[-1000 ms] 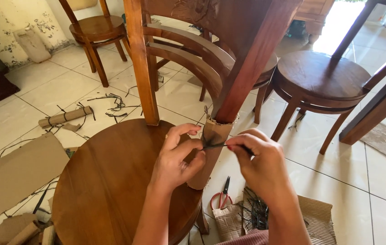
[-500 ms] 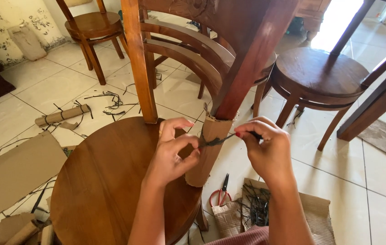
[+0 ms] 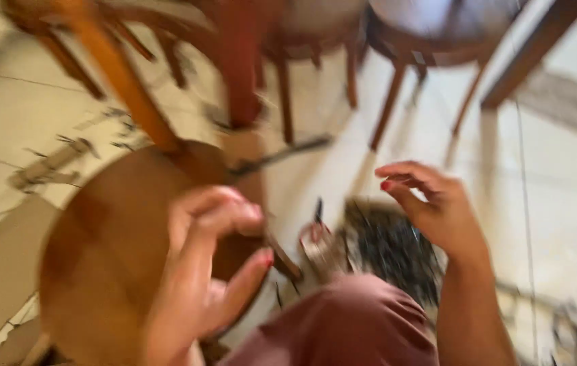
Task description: Wrapping a wooden chair leg with protective cardboard and securing it with plastic ties
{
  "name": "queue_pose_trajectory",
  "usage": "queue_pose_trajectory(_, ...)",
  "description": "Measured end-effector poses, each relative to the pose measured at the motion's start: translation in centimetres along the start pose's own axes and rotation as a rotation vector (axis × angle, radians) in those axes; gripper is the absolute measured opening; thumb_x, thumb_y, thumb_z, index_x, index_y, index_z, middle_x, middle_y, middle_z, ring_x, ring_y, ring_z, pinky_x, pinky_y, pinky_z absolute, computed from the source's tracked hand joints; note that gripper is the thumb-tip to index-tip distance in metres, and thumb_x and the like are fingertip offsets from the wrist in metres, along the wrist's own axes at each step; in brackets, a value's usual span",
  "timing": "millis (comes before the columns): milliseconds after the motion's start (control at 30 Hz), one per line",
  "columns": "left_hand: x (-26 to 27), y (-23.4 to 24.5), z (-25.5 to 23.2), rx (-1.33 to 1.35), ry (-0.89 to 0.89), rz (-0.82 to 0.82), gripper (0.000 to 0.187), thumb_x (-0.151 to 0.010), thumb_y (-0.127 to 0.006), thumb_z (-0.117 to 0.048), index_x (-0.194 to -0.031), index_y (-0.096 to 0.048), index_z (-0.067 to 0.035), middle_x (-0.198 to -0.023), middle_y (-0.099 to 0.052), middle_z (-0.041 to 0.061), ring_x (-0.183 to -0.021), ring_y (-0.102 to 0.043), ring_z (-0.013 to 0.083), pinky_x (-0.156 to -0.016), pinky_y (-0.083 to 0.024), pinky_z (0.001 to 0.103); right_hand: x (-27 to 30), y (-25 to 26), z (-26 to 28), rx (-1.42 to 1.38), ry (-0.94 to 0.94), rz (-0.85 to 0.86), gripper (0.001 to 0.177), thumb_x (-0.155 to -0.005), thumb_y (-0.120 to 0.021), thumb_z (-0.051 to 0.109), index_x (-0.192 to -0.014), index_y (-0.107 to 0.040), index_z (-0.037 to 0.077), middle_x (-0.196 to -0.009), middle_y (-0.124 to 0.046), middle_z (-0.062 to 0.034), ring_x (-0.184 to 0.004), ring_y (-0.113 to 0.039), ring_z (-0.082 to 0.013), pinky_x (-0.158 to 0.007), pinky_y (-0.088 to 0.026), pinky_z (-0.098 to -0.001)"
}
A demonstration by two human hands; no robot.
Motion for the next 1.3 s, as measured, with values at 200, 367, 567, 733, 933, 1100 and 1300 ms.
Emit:
queue_pose_trajectory(200, 7.6, -11.0, 2.0, 0.23, 0.175, 1.116, 0.051, -0.081, -0.077, -0.022, -0.128, -0.061, -0.011, -0.127, -0.07, 0.007, -0.105, -0.073, 0.0257, -0.086, -0.059, 0.034, 14.2, -1.2, -26.6, 0.447, -0.779, 0.341, 0.021, -0.086, -0.062, -0.001, -0.093, -0.078, 0.011, -0.13, -0.073, 0.0051, -0.103, -0.072, -0.0191, -0.092, -0.057, -0.0338)
queue_pose_trajectory(367, 16.9, -17.7, 9.1, -0.147, 0.777, 1.3, 0.054, -0.085, -0.067, -0.018, -0.135, -0.046, -0.02, -0.109, -0.077, 0.008, -0.092, -0.072, 0.0237, -0.085, -0.054, 0.037, 22.5, -6.0, -38.7, 0.441, -1.0, 0.469, 0.017, -0.095, -0.069, 0.023, -0.109, -0.076, 0.016, -0.116, -0.075, -0.0041, -0.094, -0.071, -0.0176, -0.083, -0.06, -0.0328)
queue_pose_trajectory(567, 16.0, -19.2, 12.5, -0.376, 0.678, 1.412, 0.022, -0.069, -0.071, -0.013, -0.09, -0.076, -0.018, -0.096, -0.079, 0.004, -0.089, -0.066, 0.0354, -0.082, -0.055, 0.039, 20.2, -7.8, -44.6, 0.481, -0.883, 0.161, 0.017, -0.09, -0.068, 0.013, -0.104, -0.076, 0.009, -0.129, -0.063, -0.0116, -0.123, -0.054, -0.0308, -0.105, -0.048, -0.0429)
queue_pose_trajectory(733, 9.6, -18.7, 10.4, -0.539, 0.758, 1.378, 0.046, -0.072, -0.068, -0.004, -0.11, -0.071, -0.03, -0.106, -0.081, -0.006, -0.095, -0.076, 0.0204, -0.09, -0.055, 0.036, 22.5, -11.5, -52.8, 0.669, -0.879, 0.362, 0.029, -0.085, -0.07, 0.026, -0.112, -0.073, 0.014, -0.144, -0.052, -0.0102, -0.136, -0.04, -0.0344, -0.111, -0.028, -0.0609)
queue_pose_trajectory(933, 9.7, -18.6, 10.3, -0.322, 0.743, 1.225, 0.024, -0.074, -0.07, -0.015, -0.097, -0.074, -0.023, -0.095, -0.083, -0.005, -0.083, -0.076, 0.0244, -0.078, -0.059, 0.034, 17.4, -5.9, -45.3, 0.248, -0.628, -0.236, 0.03, -0.087, -0.059, -0.009, -0.102, -0.079, 0.008, -0.104, -0.079, -0.0071, -0.074, -0.061, -0.0117, -0.071, -0.034, -0.0317)
queue_pose_trajectory(1100, 7.5, -16.0, 8.2, -0.253, 0.727, 1.177, 0.011, -0.085, -0.073, -0.028, -0.095, -0.078, -0.024, -0.085, -0.086, -0.008, -0.066, -0.075, 0.0131, -0.066, -0.061, 0.027, 13.9, 1.8, -40.1, -0.084, -0.525, -0.41, 0.044, -0.078, -0.054, -0.024, -0.11, -0.076, -0.003, -0.087, -0.077, -0.0151, -0.063, -0.068, -0.0133, -0.05, -0.055, -0.0171)
queue_pose_trajectory(1300, 6.4, -10.9, 7.6, -0.113, 0.663, 1.075, 0.018, -0.087, -0.071, -0.024, -0.101, -0.082, -0.024, -0.075, -0.087, -0.01, -0.052, -0.064, 0.006, -0.05, -0.055, 0.023, 10.1, 7.0, -29.3, 0.323, -0.741, -0.266, 0.048, -0.085, -0.062, -0.014, -0.127, -0.071, 0.007, -0.104, -0.078, -0.0144, -0.073, -0.074, -0.0151, -0.059, -0.056, -0.0214)
Point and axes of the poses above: each hand's wrist, its own x-axis away from the middle knuckle, its own y-axis out of the back of the hand, z = x × y, the point moved 5 cm from there along -x, towards the middle knuckle
